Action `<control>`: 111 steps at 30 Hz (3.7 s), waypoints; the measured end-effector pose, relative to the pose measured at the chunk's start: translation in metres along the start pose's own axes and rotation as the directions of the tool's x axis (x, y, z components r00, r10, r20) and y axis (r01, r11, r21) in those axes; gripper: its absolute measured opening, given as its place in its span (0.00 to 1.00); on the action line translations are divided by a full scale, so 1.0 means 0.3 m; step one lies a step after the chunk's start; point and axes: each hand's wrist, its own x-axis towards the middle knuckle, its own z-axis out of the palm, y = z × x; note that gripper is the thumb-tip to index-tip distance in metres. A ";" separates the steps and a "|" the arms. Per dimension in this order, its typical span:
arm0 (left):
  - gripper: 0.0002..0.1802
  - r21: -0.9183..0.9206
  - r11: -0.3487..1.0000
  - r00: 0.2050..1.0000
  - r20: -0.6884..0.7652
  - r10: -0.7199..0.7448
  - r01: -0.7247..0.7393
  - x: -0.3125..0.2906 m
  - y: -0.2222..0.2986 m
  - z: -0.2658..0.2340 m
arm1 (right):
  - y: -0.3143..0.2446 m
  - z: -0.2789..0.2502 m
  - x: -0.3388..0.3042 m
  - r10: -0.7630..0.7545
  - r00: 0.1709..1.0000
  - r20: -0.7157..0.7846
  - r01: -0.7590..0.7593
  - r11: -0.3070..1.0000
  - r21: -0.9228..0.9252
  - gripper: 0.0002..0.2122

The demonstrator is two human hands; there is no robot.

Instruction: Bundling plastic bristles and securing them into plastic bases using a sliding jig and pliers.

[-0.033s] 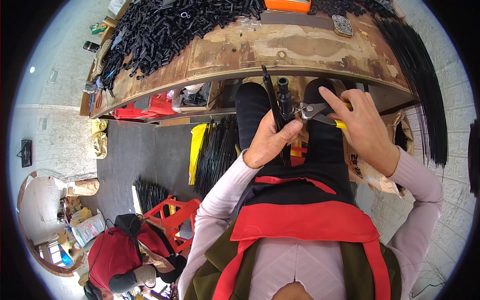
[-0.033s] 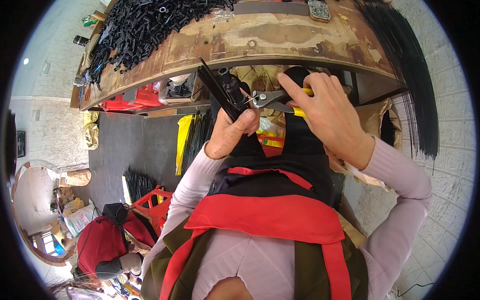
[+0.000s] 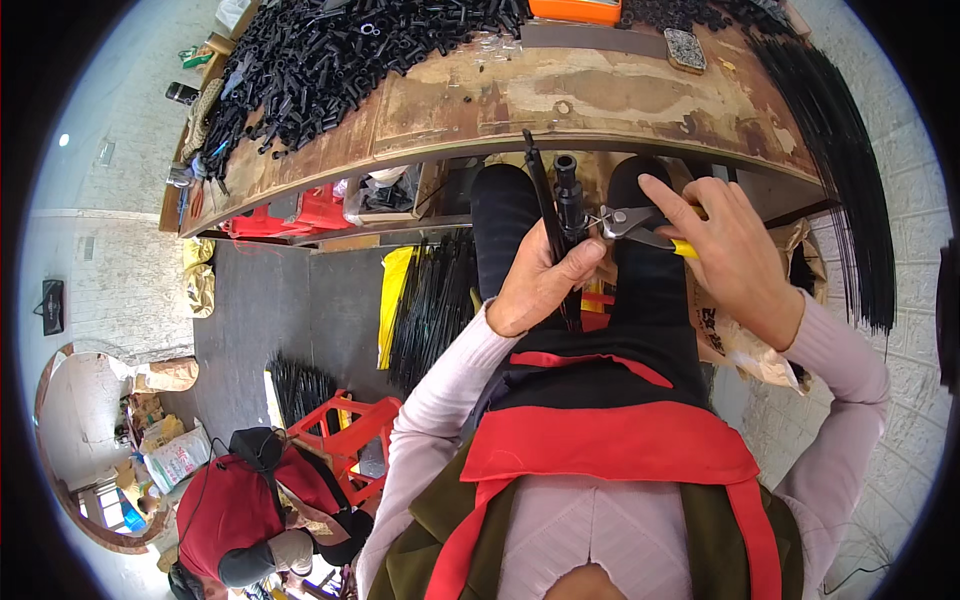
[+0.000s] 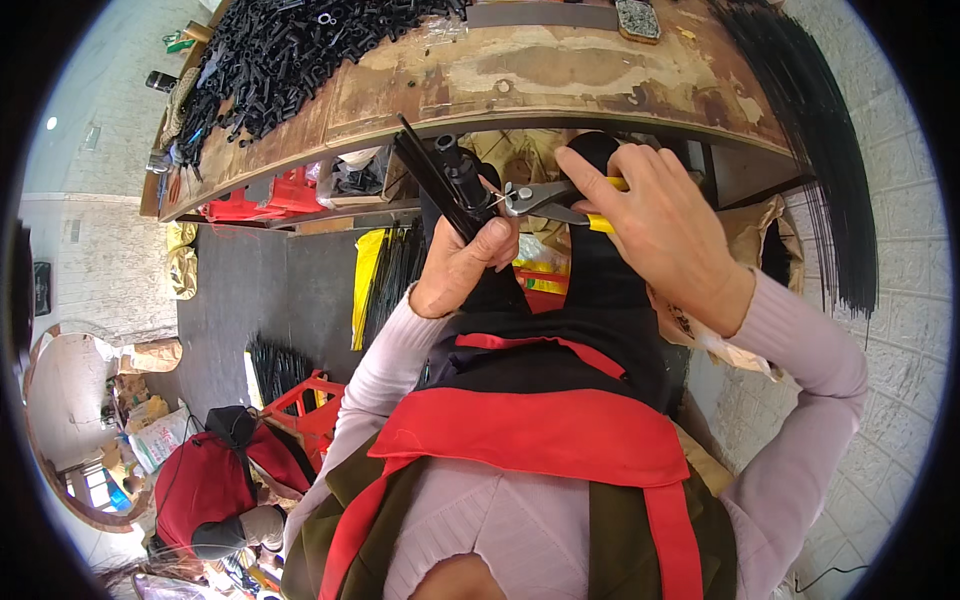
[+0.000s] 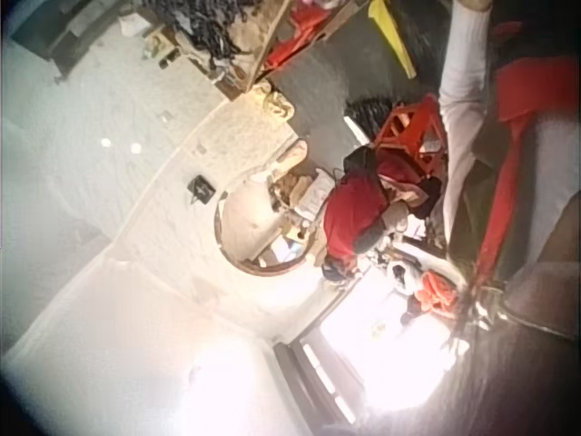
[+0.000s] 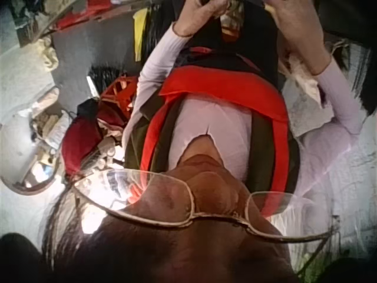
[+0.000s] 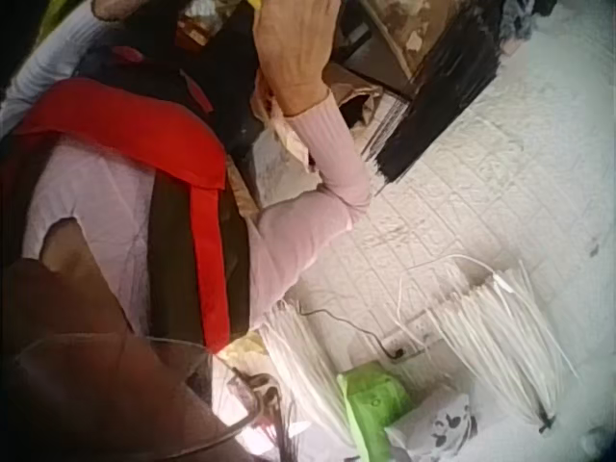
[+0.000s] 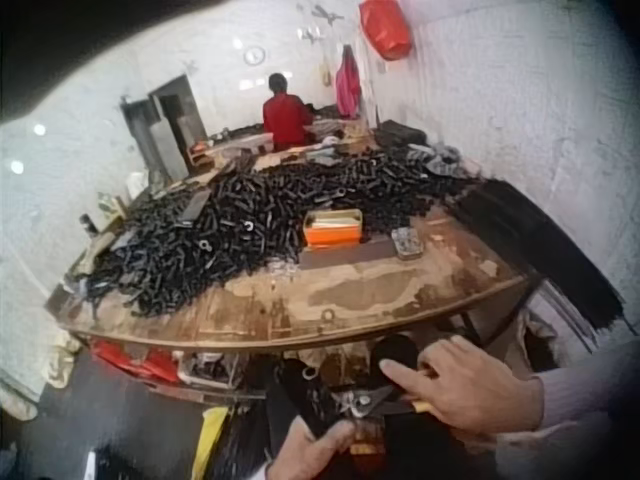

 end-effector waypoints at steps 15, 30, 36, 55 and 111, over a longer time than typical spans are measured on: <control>0.14 0.035 0.997 0.995 -0.071 -0.067 0.070 -0.008 0.003 -0.015 | -0.017 -0.010 0.003 0.069 0.971 0.229 -0.163 0.891 0.425 0.25; 0.23 0.131 0.989 0.997 -0.018 -0.069 0.070 0.021 0.100 0.009 | 0.002 0.014 -0.027 -0.037 0.998 -0.060 0.057 0.925 0.377 0.20; 0.24 0.108 0.990 0.989 0.108 -0.099 0.087 0.035 0.110 -0.029 | 0.014 -0.108 0.032 -0.030 0.736 0.676 -0.572 0.507 0.645 0.20; 0.38 0.184 0.978 0.991 0.072 -0.111 0.096 0.048 0.110 -0.031 | 0.010 -0.063 0.006 -0.055 0.648 0.759 -0.628 0.526 0.574 0.19; 0.25 0.116 0.975 0.972 -0.165 -0.168 0.189 0.257 0.021 -0.115 | 0.520 0.163 0.194 0.268 0.956 -0.122 -0.237 0.946 0.223 0.11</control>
